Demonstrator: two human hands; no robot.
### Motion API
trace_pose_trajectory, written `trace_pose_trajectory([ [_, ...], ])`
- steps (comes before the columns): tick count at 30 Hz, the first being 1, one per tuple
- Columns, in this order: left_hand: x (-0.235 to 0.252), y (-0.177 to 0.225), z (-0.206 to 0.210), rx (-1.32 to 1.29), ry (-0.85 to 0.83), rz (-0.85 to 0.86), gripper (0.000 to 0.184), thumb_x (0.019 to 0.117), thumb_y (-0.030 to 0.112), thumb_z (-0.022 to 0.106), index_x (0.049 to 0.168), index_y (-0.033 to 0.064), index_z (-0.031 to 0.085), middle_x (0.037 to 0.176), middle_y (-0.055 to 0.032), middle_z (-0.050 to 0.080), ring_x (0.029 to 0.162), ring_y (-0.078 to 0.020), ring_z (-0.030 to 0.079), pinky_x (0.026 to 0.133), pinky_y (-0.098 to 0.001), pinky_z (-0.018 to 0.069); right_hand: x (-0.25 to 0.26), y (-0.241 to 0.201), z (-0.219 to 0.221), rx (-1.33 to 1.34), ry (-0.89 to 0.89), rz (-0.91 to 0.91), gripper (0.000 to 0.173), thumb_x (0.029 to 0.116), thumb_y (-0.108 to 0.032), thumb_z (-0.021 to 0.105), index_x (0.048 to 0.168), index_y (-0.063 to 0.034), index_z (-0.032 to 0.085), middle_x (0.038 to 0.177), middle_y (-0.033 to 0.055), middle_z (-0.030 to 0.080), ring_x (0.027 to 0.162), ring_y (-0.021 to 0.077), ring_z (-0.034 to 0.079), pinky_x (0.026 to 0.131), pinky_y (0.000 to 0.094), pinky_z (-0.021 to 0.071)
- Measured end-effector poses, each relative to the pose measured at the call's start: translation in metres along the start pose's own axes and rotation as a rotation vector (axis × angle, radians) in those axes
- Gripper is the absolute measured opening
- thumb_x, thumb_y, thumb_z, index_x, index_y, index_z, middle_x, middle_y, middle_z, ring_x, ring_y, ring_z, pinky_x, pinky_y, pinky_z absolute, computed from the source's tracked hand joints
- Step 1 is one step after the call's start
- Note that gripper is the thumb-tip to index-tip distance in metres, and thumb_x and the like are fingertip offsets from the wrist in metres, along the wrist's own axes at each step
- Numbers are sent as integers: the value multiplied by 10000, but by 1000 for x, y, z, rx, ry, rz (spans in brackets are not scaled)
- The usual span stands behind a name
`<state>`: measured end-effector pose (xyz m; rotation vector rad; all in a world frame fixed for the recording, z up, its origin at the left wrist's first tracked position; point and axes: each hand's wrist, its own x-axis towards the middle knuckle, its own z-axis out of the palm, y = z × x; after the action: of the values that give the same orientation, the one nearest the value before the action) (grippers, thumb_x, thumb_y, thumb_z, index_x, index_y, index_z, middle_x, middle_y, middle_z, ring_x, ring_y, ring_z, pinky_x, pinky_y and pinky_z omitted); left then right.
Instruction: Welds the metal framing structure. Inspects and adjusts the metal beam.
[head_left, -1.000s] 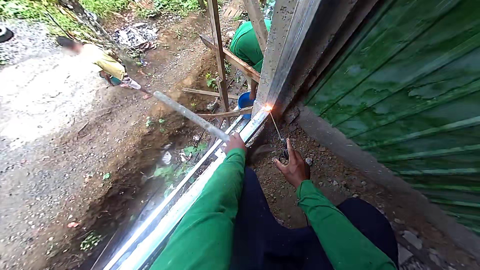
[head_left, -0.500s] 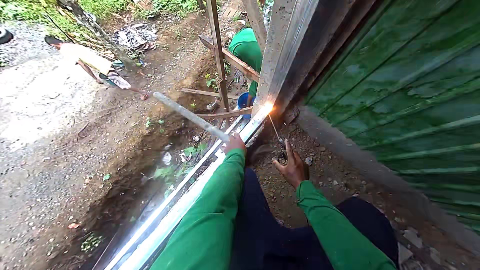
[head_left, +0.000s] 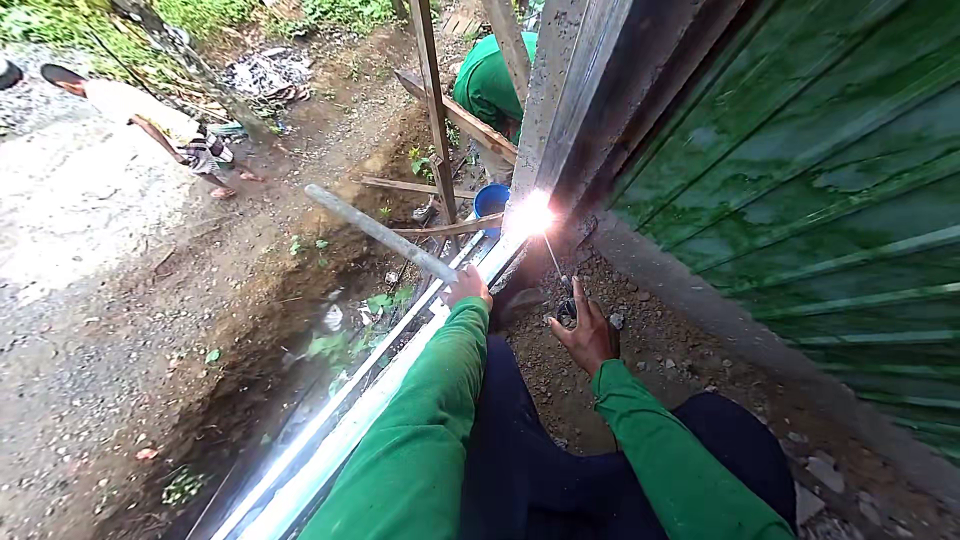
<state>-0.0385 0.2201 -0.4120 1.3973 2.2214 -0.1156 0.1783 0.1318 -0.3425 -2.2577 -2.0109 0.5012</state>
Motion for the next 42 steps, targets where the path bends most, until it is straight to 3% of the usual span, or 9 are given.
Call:
trace_pose_trajectory([
  [2, -30, 0, -26, -115, -4, 20, 677, 876, 210, 730, 1506, 107, 503, 1498, -218, 528, 1364, -472, 500, 1082, -734, 367, -1, -2, -4, -4, -29, 7, 902, 899, -618, 646, 1644, -279, 266, 1275, 139, 671, 920, 314, 726, 780, 519, 595],
  [3, -35, 0, -74, -80, -437, 22, 717, 1040, 265, 586, 1647, 145, 224, 1689, -181, 249, 1538, -425, 276, 1211, -657, 272, -1, -3, -5, 8, -30, 0, 898, 897, -611, 654, 1638, -267, 283, 1285, 147, 666, 937, 323, 725, 792, 529, 594],
  [4, -31, -2, -38, -163, -84, 49, 678, 905, 213, 739, 1519, 79, 483, 1516, -268, 493, 1369, -518, 479, 1077, -759, 367, -2, -2, -3, 25, -16, -12, 899, 891, -602, 670, 1634, -255, 302, 1287, 149, 666, 962, 327, 720, 809, 533, 594],
  [5, -18, -4, -16, -137, 36, 59, 715, 840, 237, 797, 1479, 80, 519, 1444, -291, 543, 1287, -548, 534, 995, -800, 402, -2, -1, -2, 30, -6, -20, 901, 888, -601, 675, 1632, -250, 307, 1295, 144, 665, 975, 325, 719, 815, 532, 595],
  [10, 5, -2, -7, -28, -57, 24, 810, 834, 283, 806, 1533, 128, 427, 1502, -259, 491, 1323, -532, 508, 991, -805, 397, -1, 3, 1, -13, 42, -25, 911, 888, -618, 664, 1633, -231, 309, 1233, 130, 691, 888, 300, 729, 760, 502, 602],
  [22, 8, -2, 0, 17, -69, 2, 891, 830, 312, 773, 1592, 144, 343, 1551, -224, 457, 1353, -496, 496, 1017, -787, 385, 0, 1, -3, -2, -39, 24, 912, 895, -624, 652, 1645, -287, 258, 1291, 127, 664, 954, 310, 720, 800, 514, 593],
  [26, -10, 2, -18, 5, -136, 30, 771, 881, 323, 749, 1541, 79, 433, 1502, -252, 500, 1339, -455, 527, 1029, -699, 457, -2, -4, -11, 21, -84, 35, 905, 904, -630, 634, 1643, -257, 267, 1292, 166, 673, 927, 353, 727, 806, 573, 584],
  [29, -3, -5, -11, -49, -40, 54, 799, 824, 238, 803, 1524, 94, 444, 1488, -261, 509, 1311, -515, 529, 980, -791, 423, -5, 0, -5, 84, -9, -51, 910, 883, -592, 690, 1633, -245, 311, 1294, 166, 666, 979, 344, 716, 818, 551, 588],
  [42, -2, -1, -10, -8, -32, -17, 791, 830, 250, 810, 1519, 110, 448, 1488, -237, 519, 1344, -496, 504, 1022, -774, 389, -35, 47, -50, 228, 33, -74, 1021, 829, -524, 789, 1631, -130, 296, 1284, 191, 679, 997, 368, 717, 842, 589, 578],
])
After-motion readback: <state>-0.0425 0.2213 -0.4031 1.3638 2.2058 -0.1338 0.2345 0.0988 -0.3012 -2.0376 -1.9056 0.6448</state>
